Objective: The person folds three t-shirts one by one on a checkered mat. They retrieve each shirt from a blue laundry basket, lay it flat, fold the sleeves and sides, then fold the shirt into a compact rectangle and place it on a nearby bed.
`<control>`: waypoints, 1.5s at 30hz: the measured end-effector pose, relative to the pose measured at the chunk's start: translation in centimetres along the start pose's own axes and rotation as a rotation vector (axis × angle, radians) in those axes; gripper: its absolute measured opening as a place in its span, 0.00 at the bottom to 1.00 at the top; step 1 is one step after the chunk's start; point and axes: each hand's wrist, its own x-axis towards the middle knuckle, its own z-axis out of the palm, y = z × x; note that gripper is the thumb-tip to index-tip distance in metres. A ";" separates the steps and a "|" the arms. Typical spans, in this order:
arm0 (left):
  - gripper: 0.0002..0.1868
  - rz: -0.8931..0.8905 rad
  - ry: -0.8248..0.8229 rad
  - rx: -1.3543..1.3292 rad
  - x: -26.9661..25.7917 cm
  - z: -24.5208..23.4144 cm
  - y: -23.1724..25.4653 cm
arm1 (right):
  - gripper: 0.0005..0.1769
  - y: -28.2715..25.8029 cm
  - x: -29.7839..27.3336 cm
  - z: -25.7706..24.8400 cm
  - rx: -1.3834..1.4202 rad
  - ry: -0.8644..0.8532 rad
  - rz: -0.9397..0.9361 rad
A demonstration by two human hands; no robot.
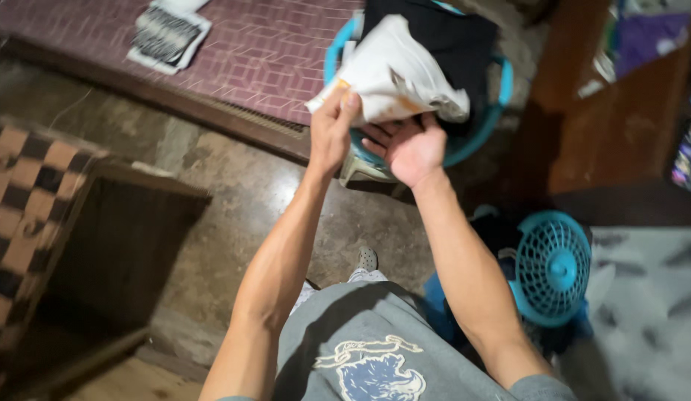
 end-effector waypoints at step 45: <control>0.18 -0.273 1.477 -0.206 -43.1 -73.4 -0.8 | 0.22 77.4 25.6 28.3 -0.786 -0.355 0.750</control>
